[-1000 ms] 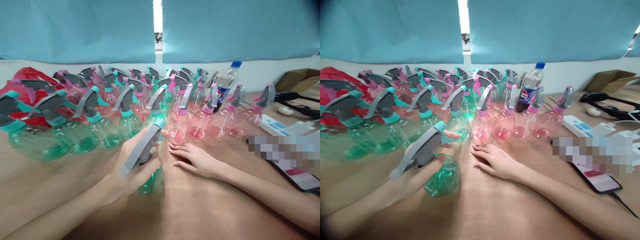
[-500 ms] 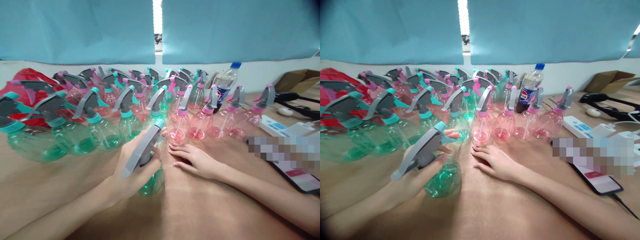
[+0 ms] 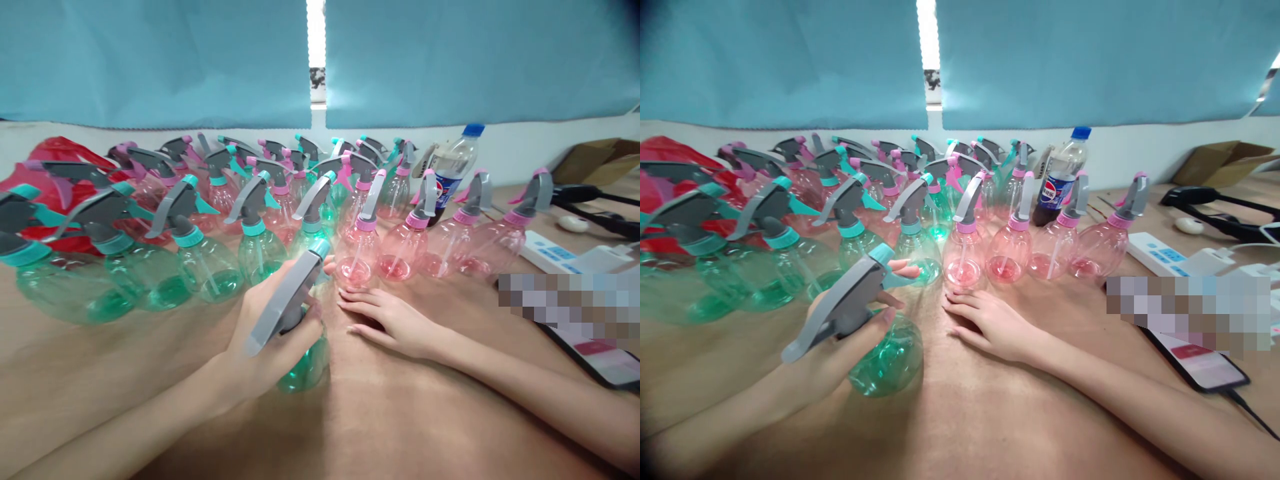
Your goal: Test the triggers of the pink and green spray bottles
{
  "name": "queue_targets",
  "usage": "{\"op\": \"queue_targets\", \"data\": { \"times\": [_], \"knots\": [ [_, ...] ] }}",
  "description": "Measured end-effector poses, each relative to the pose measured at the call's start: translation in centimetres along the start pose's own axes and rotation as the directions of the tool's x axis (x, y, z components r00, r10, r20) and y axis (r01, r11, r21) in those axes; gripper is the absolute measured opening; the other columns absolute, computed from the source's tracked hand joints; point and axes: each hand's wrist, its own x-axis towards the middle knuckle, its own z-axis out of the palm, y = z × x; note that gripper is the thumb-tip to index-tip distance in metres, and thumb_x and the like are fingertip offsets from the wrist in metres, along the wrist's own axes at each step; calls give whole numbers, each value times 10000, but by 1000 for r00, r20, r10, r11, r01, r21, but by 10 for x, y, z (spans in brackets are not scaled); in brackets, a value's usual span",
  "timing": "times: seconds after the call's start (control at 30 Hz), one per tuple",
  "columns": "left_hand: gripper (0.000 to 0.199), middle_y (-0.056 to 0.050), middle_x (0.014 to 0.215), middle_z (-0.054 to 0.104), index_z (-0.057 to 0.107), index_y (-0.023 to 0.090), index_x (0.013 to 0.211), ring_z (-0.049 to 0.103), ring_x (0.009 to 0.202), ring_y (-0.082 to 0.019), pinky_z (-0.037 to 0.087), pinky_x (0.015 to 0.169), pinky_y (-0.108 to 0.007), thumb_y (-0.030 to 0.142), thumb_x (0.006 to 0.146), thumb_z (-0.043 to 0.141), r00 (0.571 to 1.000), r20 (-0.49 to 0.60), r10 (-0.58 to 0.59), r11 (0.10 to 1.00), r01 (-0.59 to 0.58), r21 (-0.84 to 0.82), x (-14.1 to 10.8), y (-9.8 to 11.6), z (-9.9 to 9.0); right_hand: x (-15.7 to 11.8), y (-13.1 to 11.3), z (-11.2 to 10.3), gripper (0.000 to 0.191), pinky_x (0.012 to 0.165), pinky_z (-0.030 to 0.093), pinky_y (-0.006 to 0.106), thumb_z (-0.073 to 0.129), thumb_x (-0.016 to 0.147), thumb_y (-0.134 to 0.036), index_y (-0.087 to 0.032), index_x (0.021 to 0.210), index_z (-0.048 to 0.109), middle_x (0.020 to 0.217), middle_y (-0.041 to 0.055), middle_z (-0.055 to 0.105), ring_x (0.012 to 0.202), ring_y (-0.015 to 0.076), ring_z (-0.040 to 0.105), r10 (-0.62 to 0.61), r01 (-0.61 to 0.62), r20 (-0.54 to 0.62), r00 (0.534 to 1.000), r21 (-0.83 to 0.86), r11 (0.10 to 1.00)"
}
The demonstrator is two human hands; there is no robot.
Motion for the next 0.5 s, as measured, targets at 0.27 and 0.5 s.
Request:
{"op": "queue_targets", "data": {
  "times": [0.27,0.5],
  "knots": [
    [227,77,490,513,583,215,1019,493,402,-126,492,523,-274,215,799,527,1000,-8,19,1000,-19,0,0,0,0,0,-1,0,453,1044,443,456,477,972,-413,-196,1369,514,1399,111,550,1283,260,512,5,-5,-4,1000,5,1000],
    [243,68,527,538,585,219,1046,526,442,-132,492,539,-270,213,810,528,1000,-6,13,1000,-13,10,0,0,0,0,0,0,452,1043,444,460,486,968,-409,-199,1366,519,1393,116,555,1278,267,514,1,-1,-12,1000,22,1000]
  ]
}}
